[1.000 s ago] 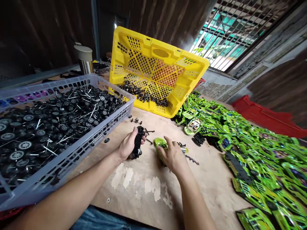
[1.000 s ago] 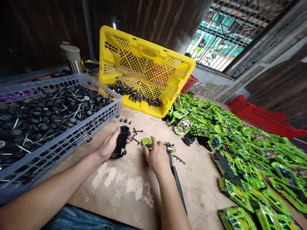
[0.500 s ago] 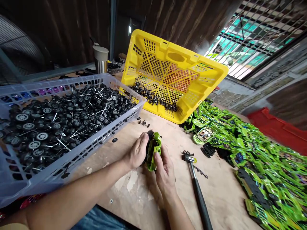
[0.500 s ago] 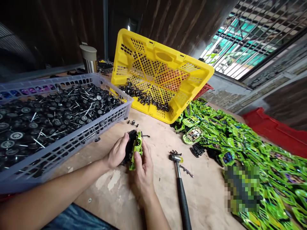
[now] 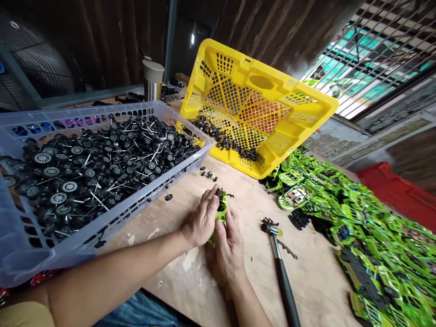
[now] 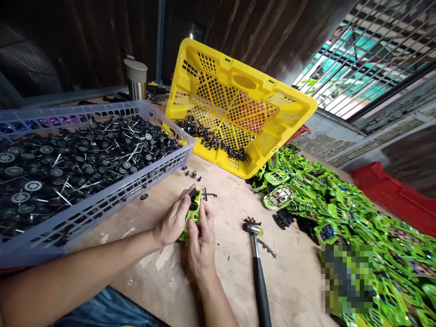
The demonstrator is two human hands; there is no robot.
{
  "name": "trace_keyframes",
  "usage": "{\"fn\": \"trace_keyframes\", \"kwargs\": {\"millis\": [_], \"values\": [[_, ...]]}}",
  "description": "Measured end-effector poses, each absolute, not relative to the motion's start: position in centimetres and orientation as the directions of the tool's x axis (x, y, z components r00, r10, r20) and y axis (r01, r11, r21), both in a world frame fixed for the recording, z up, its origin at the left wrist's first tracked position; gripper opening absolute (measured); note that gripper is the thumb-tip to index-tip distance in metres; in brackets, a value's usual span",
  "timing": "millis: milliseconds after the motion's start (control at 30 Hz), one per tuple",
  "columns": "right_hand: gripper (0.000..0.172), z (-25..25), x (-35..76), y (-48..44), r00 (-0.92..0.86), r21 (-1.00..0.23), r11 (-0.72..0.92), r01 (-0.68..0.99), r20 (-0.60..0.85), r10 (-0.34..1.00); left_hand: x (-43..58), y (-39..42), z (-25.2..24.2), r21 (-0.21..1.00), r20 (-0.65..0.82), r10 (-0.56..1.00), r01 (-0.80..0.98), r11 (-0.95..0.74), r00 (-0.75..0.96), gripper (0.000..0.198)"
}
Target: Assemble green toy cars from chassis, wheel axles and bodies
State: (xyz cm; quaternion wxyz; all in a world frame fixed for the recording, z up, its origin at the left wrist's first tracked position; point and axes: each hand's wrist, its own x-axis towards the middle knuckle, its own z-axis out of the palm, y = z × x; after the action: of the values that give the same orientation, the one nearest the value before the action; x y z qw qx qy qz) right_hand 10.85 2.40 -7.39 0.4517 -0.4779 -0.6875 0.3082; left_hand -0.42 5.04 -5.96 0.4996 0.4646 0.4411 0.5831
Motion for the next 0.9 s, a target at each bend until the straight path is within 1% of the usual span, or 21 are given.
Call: {"fn": "trace_keyframes", "kwargs": {"millis": [67, 233, 400, 600, 700, 767, 900], "values": [[0.051, -7.2, 10.9, 2.4, -0.146, -0.868, 0.339, 0.362, 0.307, 0.941, -0.4, 5.0, -5.8, 0.976, 0.091, 0.993, -0.191, -0.104, -0.077, 0.051], [0.049, -6.5, 11.3, 2.5, -0.152, -0.91, 0.298, 0.289, 0.263, 0.953, -0.7, 5.1, -4.9, 0.948, 0.052, 0.995, -0.31, -0.078, -0.09, 0.047], [0.048, -6.8, 11.7, 2.5, -0.117, -0.932, 0.264, 0.248, 0.242, 0.963, -0.7, 5.2, -4.4, 0.938, 0.051, 0.997, -0.34, -0.065, -0.049, 0.05], [0.05, -6.9, 11.5, 2.2, -0.146, -0.876, 0.335, 0.348, 0.302, 0.942, -0.6, 5.0, -4.6, 0.955, 0.083, 0.994, -0.279, -0.098, -0.065, 0.047], [0.054, -7.1, 11.3, 2.2, -0.163, -0.841, 0.368, 0.396, 0.33, 0.93, -0.6, 4.9, -4.6, 0.952, 0.084, 0.992, -0.286, -0.108, -0.093, 0.044], [0.054, -7.4, 11.3, 2.1, -0.161, -0.837, 0.361, 0.41, 0.324, 0.932, -0.6, 4.8, -4.7, 0.945, 0.083, 0.991, -0.308, -0.111, -0.102, 0.044], [0.055, -8.0, 11.1, 2.1, -0.133, -0.883, 0.278, 0.379, 0.246, 0.96, -0.5, 4.6, -4.8, 0.945, 0.076, 0.993, -0.312, -0.101, -0.091, 0.049]]}}
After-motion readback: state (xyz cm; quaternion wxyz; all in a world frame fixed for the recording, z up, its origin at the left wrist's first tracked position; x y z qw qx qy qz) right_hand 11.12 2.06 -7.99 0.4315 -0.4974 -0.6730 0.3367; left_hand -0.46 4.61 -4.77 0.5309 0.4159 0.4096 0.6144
